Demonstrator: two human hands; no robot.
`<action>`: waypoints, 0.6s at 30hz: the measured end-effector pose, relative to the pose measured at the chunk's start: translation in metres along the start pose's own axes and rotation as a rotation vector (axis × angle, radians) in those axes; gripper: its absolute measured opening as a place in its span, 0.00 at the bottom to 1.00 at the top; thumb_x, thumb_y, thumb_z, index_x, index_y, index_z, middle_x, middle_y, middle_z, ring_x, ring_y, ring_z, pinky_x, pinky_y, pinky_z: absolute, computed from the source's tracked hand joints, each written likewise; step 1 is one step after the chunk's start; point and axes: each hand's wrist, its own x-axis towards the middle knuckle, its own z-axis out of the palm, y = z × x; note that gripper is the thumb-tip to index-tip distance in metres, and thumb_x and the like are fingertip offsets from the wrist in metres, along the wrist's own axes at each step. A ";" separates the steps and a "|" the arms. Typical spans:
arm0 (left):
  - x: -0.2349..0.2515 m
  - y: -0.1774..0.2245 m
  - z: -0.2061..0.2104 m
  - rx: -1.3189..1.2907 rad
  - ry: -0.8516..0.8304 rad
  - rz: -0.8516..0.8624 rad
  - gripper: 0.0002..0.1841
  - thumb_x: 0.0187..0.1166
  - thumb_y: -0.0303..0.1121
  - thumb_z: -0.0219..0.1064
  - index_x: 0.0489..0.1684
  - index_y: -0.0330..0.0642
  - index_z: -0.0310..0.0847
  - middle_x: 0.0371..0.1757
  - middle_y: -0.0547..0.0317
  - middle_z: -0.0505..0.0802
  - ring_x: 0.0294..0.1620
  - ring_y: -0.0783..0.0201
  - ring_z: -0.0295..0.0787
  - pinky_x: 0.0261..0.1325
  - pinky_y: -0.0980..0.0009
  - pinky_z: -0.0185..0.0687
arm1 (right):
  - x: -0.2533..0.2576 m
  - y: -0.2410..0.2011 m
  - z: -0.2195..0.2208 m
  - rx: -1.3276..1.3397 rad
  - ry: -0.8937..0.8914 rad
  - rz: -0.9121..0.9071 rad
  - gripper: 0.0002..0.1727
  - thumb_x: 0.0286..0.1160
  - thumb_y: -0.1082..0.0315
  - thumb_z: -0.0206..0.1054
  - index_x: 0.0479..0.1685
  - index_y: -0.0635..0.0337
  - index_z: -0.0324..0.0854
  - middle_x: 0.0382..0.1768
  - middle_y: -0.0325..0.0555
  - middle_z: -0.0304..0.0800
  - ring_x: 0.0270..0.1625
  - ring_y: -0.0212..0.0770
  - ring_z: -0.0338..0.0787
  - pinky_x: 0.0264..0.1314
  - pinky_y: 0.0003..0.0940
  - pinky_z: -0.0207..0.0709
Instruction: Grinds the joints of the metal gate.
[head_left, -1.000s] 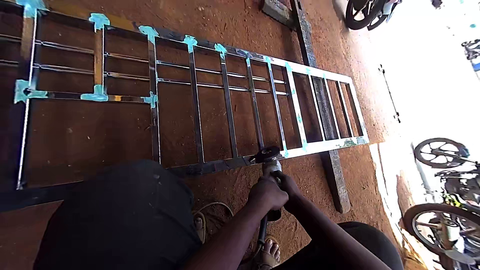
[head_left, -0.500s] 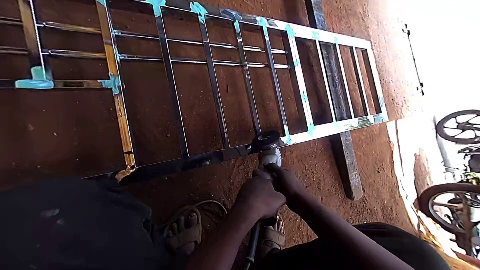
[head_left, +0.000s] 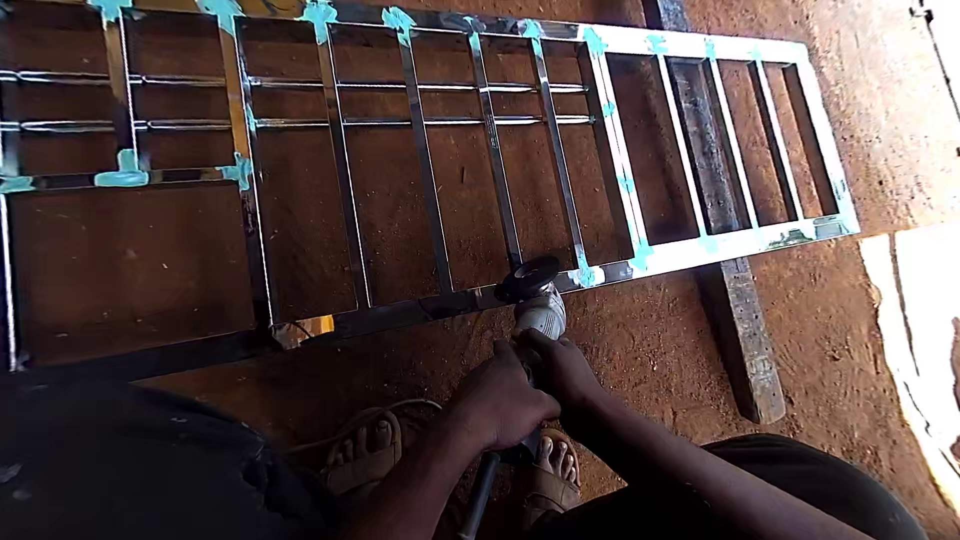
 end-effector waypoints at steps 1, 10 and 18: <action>-0.001 0.000 0.001 0.001 -0.018 0.013 0.52 0.65 0.49 0.78 0.88 0.38 0.50 0.60 0.45 0.87 0.60 0.52 0.88 0.63 0.48 0.83 | -0.002 0.001 -0.001 0.015 0.006 0.003 0.20 0.80 0.51 0.70 0.48 0.62 0.80 0.27 0.49 0.85 0.28 0.41 0.87 0.32 0.39 0.82; 0.014 -0.001 0.015 -0.085 0.082 0.007 0.47 0.64 0.48 0.80 0.83 0.45 0.54 0.52 0.50 0.89 0.51 0.56 0.91 0.55 0.52 0.88 | 0.012 0.001 -0.011 -0.049 -0.008 0.005 0.30 0.73 0.47 0.72 0.62 0.61 0.74 0.34 0.52 0.87 0.32 0.44 0.89 0.33 0.43 0.81; 0.011 0.002 0.028 -0.072 0.068 0.013 0.46 0.63 0.49 0.78 0.83 0.44 0.57 0.56 0.49 0.89 0.58 0.54 0.90 0.61 0.49 0.85 | 0.007 0.004 -0.017 -0.099 0.039 0.040 0.28 0.71 0.51 0.75 0.58 0.64 0.74 0.35 0.52 0.88 0.36 0.46 0.90 0.38 0.46 0.84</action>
